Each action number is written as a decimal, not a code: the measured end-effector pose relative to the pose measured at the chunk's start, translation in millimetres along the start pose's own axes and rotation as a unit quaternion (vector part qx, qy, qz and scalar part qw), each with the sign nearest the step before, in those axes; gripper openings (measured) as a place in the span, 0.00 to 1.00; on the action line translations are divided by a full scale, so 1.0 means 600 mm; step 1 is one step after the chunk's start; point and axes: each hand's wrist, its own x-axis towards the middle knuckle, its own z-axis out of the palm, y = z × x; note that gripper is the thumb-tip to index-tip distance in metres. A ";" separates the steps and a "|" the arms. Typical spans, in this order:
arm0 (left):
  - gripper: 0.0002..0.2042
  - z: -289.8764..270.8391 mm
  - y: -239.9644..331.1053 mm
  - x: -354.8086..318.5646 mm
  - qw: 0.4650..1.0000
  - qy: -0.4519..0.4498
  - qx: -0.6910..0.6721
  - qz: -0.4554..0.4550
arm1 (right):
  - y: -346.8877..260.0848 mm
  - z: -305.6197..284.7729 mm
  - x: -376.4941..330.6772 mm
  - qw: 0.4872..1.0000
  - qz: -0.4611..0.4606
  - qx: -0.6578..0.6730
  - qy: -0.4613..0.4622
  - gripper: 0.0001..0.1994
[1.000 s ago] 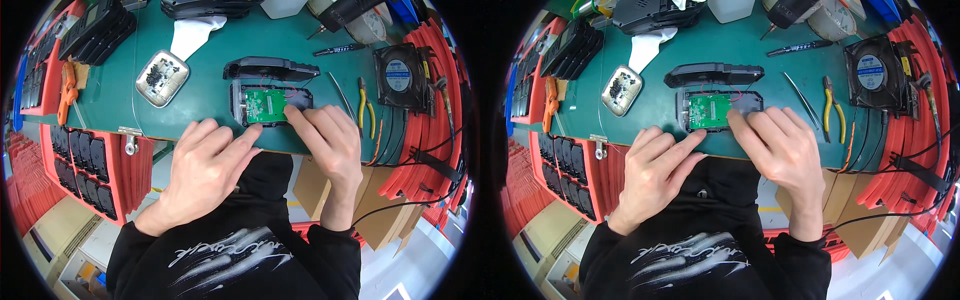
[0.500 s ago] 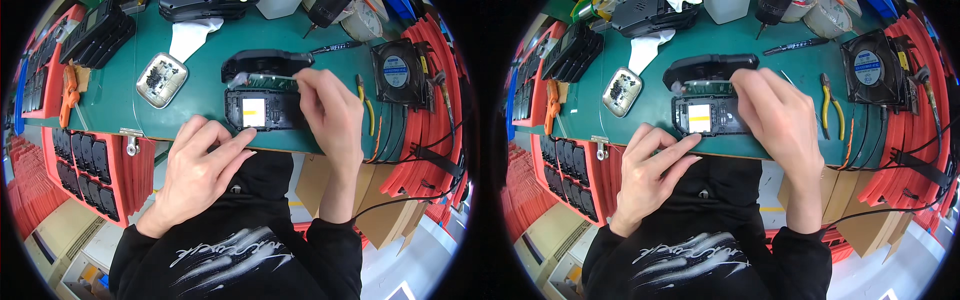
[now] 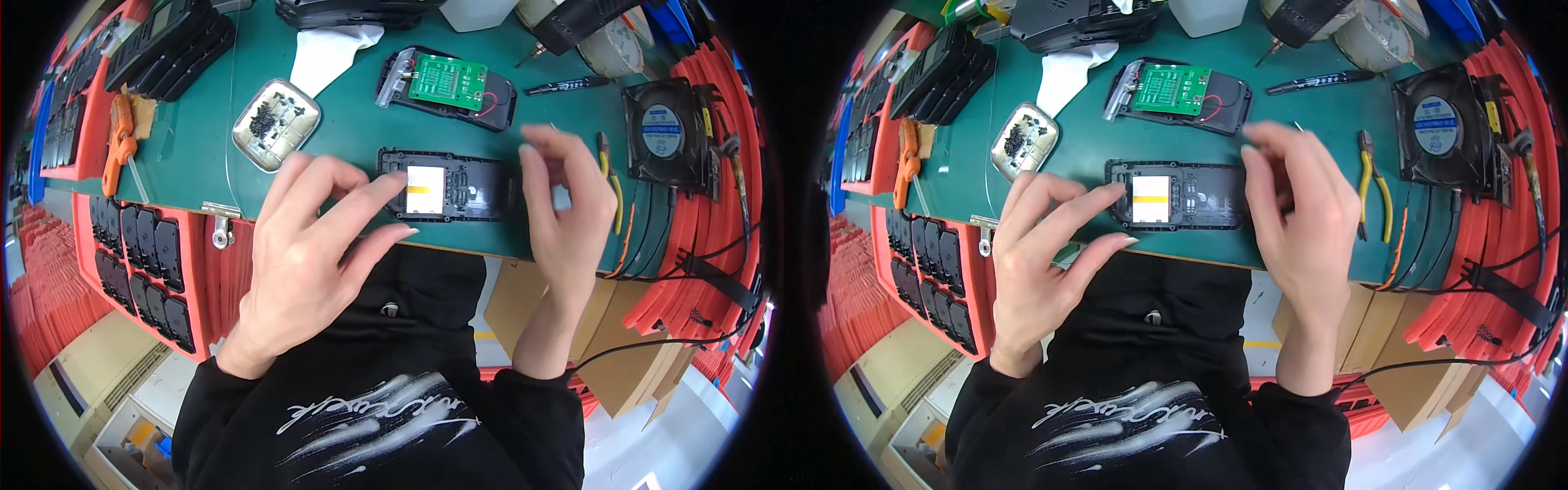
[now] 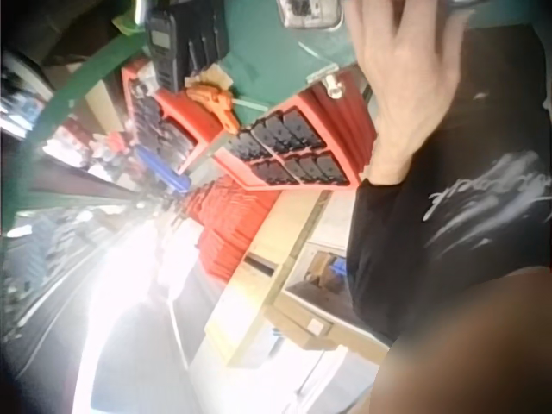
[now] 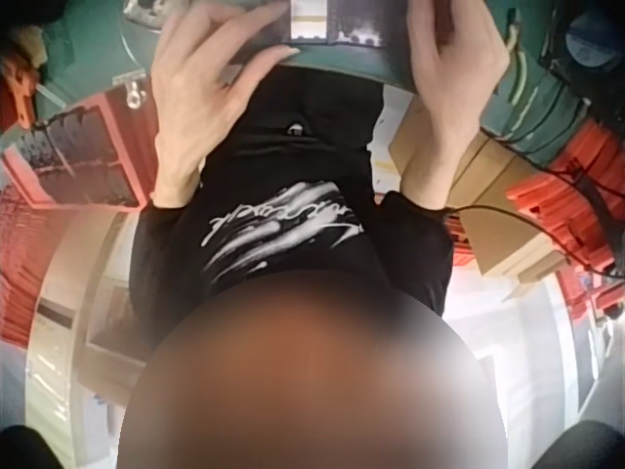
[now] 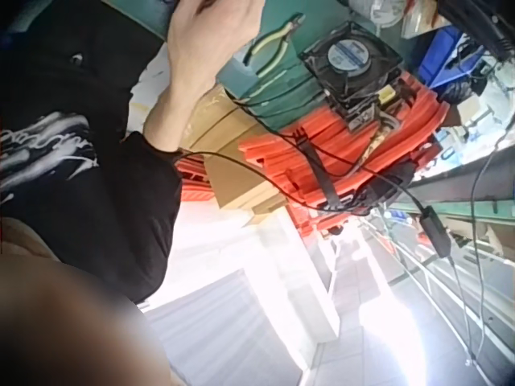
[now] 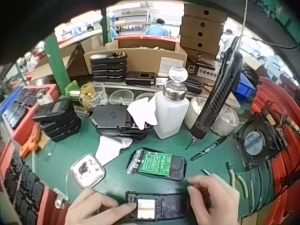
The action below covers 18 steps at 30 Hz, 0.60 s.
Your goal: Assembling components of a handheld electronic device and cleaning parts with a wipe at a factory workbench.
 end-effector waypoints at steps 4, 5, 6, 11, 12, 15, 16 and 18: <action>0.23 0.007 0.004 0.011 1.000 -0.016 -0.007 -0.020 | 0.009 -0.006 -0.023 0.999 -0.018 0.011 -0.040 0.09; 0.23 0.009 0.004 0.014 1.000 -0.019 -0.009 -0.019 | 0.011 -0.006 -0.027 0.999 -0.025 0.016 -0.044 0.09; 0.24 0.011 0.004 0.017 1.000 -0.022 -0.010 -0.019 | 0.013 -0.006 -0.029 0.998 -0.031 0.022 -0.048 0.08; 0.24 0.020 0.001 0.030 0.999 -0.042 -0.005 0.004 | 0.015 -0.001 -0.034 0.999 -0.016 -0.005 -0.050 0.09; 0.24 0.021 0.002 0.031 0.999 -0.043 -0.005 0.004 | 0.016 0.000 -0.035 0.999 -0.019 -0.004 -0.049 0.09; 0.24 0.023 0.003 0.035 0.999 -0.047 -0.009 0.000 | 0.017 0.001 -0.036 0.999 -0.024 -0.003 -0.046 0.10; 0.24 0.024 0.003 0.035 0.999 -0.048 -0.009 0.000 | 0.017 0.001 -0.035 0.999 -0.026 -0.004 -0.048 0.10; 0.24 0.026 0.001 0.036 0.999 -0.045 -0.014 0.002 | 0.016 0.001 -0.035 0.998 -0.030 -0.007 -0.050 0.10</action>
